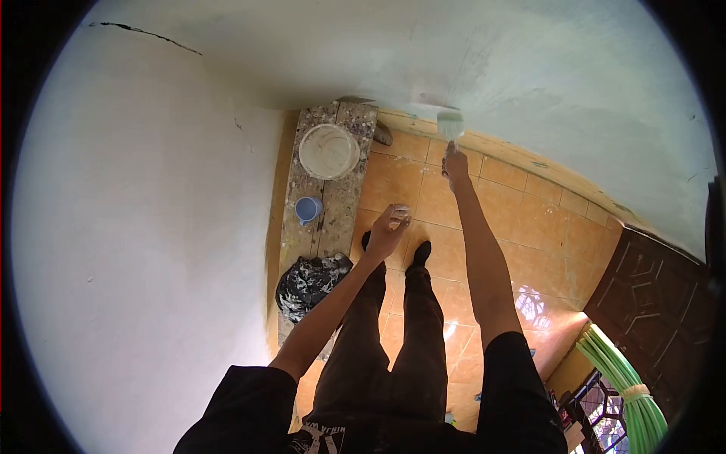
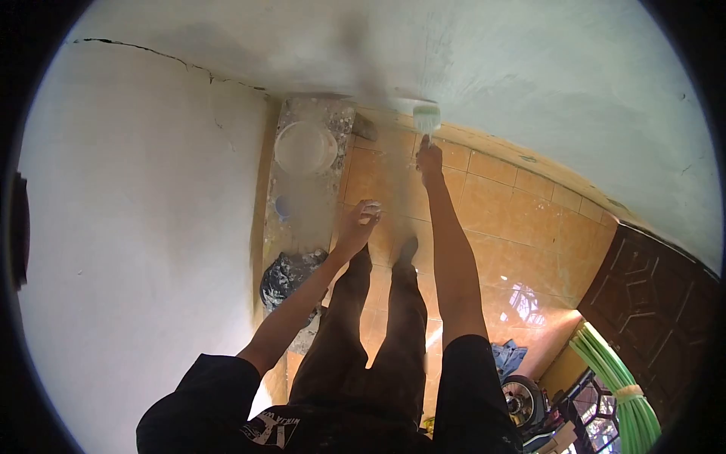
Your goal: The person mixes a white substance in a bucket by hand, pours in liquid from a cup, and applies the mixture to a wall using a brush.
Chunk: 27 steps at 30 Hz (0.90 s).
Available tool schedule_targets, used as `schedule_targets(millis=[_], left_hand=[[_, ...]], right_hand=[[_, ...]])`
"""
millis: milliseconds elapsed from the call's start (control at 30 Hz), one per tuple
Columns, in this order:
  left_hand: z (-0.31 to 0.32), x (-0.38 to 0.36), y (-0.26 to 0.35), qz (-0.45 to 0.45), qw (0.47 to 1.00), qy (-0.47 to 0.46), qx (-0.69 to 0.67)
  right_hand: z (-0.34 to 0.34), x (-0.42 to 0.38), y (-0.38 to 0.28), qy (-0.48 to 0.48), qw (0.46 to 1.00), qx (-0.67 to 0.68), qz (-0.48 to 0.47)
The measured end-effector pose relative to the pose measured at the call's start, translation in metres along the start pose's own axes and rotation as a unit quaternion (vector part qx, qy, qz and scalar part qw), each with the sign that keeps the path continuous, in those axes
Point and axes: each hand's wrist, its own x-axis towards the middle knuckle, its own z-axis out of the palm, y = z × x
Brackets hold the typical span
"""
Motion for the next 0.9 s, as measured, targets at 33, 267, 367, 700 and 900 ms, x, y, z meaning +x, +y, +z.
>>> schedule_targets(millis=[33, 267, 367, 700, 900], left_hand=[[-0.002, -0.001, -0.003, 0.003, 1.000, 0.006, -0.007], [-0.015, -0.003, -0.023, -0.002, 0.999, 0.028, -0.017], [-0.016, 0.001, -0.027, 0.017, 0.999, 0.035, -0.009], [-0.031, 0.016, 0.001, -0.004, 0.996, 0.075, -0.037], [-0.087, 0.025, -0.020, -0.005, 0.968, 0.251, -0.029]], right_hand=[[0.000, 0.003, -0.003, -0.005, 1.000, -0.002, -0.002], [-0.009, -0.082, -0.100, -0.041, 0.992, 0.099, -0.070], [-0.006, -0.148, -0.146, -0.046, 0.978, 0.132, -0.153], [0.013, -0.134, -0.116, -0.024, 0.977, 0.090, -0.191], [0.028, -0.147, -0.072, -0.093, 0.952, -0.192, -0.221]])
